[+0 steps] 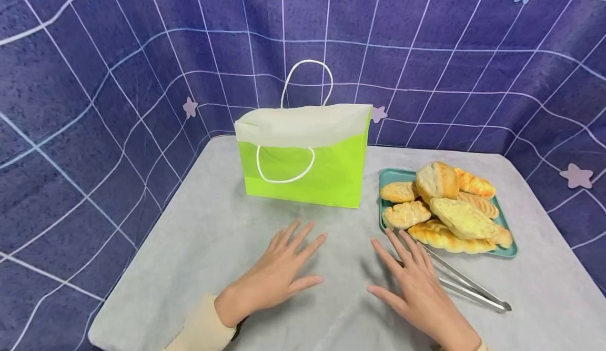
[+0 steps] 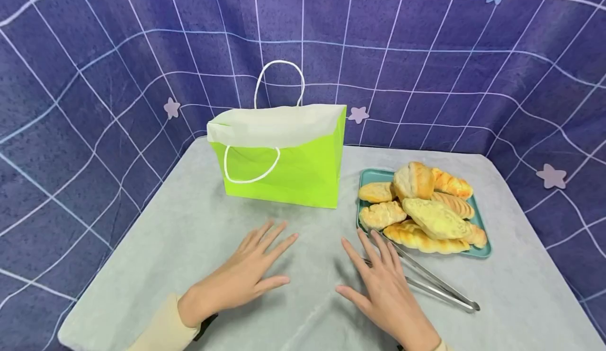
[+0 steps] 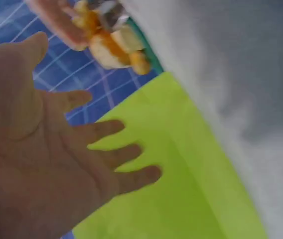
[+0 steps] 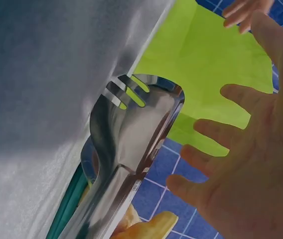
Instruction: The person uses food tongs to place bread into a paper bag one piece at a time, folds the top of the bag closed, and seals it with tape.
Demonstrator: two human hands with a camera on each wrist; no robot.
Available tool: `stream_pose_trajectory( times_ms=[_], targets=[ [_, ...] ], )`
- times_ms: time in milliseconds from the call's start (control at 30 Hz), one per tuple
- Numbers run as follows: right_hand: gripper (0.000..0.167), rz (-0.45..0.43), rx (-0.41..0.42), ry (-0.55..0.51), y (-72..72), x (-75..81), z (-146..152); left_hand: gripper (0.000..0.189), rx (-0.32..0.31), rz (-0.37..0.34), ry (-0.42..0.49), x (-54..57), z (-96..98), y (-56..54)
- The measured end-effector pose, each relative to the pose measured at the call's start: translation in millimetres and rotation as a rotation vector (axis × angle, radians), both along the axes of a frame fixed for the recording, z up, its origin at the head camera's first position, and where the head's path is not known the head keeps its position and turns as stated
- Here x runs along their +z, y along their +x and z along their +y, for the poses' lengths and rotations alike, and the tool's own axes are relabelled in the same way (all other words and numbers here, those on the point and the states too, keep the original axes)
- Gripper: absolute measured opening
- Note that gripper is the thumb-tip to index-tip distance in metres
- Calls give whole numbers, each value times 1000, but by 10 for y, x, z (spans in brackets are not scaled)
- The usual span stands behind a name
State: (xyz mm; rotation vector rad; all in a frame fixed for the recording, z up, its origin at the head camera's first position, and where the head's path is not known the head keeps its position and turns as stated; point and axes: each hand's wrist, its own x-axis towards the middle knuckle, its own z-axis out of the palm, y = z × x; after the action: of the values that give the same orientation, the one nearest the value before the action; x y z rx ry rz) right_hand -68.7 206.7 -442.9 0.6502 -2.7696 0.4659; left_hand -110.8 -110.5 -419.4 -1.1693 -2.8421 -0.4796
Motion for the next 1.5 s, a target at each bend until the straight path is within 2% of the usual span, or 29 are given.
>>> stream_pose_trajectory(
  times_ms=[100,167,267,333,367,433,533,600,667,767,867,1000,1100,1233,1367,1433,1500],
  targets=[
    [85,-28,-14,15,6,-8,31,65,-81,8,94,227,-8,-48],
    [86,-51,-25,26,8,-17,47,51,-163,72,204,459,4,-92],
    [84,-88,-41,31,15,-32,62,24,-296,262,401,825,30,-161],
    [81,-104,-45,29,18,-38,76,21,-345,406,506,1054,42,-212],
    [80,-109,-47,27,19,-38,84,24,-348,470,545,1155,46,-248],
    [78,-102,-52,23,14,-28,112,26,-316,552,600,1326,41,-342],
    [77,-70,-67,13,0,16,189,20,-200,566,604,1468,21,-556],
    [77,-38,-88,8,-6,59,268,16,-114,550,571,1475,1,-725],
    [76,-6,-108,-1,-11,101,362,19,-49,524,531,1424,-25,-882],
    [71,11,-149,-2,-10,141,493,27,13,494,486,1281,-84,-1047],
    [66,-18,-180,6,-12,145,591,32,48,477,447,1111,-140,-1156],
    [65,-169,-216,63,-54,110,662,37,85,514,351,933,-159,-1239],
    [58,-246,-234,93,-122,77,697,35,90,546,327,879,-141,-1253],
    [50,-202,-219,70,-176,57,746,29,91,567,363,860,-114,-1265],
    [45,-149,-185,29,-124,78,758,25,94,591,374,818,-90,-1283],
    [43,-112,-185,1,-51,154,730,24,90,600,372,794,-73,-1288],
    [44,-26,-177,-44,25,285,696,24,85,607,369,779,-54,-1288]
  ],
)
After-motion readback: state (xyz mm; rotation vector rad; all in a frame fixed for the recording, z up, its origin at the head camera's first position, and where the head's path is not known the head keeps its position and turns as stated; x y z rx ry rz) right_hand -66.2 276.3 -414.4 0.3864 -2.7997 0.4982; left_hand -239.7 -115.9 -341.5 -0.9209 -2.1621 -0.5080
